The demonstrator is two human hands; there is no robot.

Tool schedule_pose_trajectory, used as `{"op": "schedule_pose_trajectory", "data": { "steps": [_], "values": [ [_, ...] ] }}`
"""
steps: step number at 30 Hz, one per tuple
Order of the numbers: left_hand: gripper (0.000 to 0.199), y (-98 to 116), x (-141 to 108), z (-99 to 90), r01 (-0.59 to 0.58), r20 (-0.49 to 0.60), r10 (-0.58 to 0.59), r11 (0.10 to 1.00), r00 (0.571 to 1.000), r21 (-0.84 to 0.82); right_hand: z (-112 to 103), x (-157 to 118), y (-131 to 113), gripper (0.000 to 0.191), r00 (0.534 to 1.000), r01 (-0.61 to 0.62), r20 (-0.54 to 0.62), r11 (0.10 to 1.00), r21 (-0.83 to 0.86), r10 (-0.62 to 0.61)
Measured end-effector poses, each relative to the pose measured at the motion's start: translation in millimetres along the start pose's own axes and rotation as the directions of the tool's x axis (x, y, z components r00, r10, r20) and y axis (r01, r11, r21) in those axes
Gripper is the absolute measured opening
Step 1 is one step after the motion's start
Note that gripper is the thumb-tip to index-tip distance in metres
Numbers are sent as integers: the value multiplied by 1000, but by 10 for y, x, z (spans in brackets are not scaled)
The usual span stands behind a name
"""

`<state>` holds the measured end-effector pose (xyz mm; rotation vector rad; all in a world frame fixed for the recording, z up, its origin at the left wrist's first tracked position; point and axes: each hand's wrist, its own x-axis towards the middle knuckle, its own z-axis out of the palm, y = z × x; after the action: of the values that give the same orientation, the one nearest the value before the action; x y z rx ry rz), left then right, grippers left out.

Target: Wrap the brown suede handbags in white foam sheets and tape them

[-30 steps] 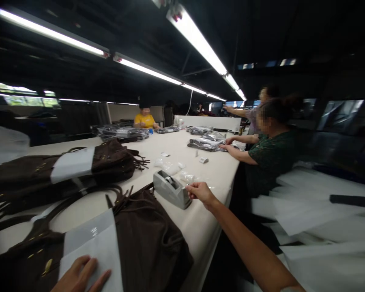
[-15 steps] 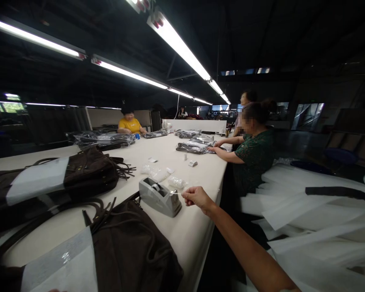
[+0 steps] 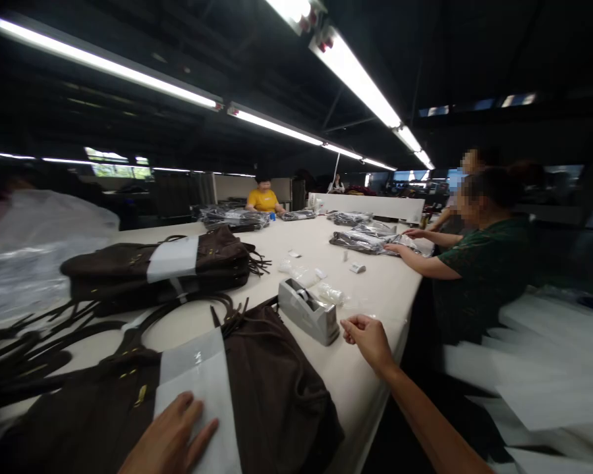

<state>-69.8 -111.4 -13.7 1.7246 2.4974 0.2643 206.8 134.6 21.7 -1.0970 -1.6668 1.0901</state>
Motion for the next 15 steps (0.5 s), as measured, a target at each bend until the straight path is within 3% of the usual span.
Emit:
{"op": "schedule_pose_trajectory", "data": {
  "steps": [3, 7, 11, 15],
  "values": [
    [40, 171, -80, -127, 66, 45, -69, 996, 997, 64, 339, -262, -515, 36, 964, -94, 263, 968, 232, 30],
    [48, 230, -141, -92, 106, 59, -116, 983, 992, 148, 1181, -469, -1007, 31, 834, -237, 549, 928, 288, 42],
    [48, 231, -176, -63, 87, 24, -91, 987, 996, 136, 2052, -416, -1094, 22, 765, -412, 622, 869, 273, 167],
    [47, 270, -196, -121, 95, 17, -98, 988, 995, 122, 2578, -389, -1060, 19, 750, -460, 617, 860, 223, 241]
  ]
}}
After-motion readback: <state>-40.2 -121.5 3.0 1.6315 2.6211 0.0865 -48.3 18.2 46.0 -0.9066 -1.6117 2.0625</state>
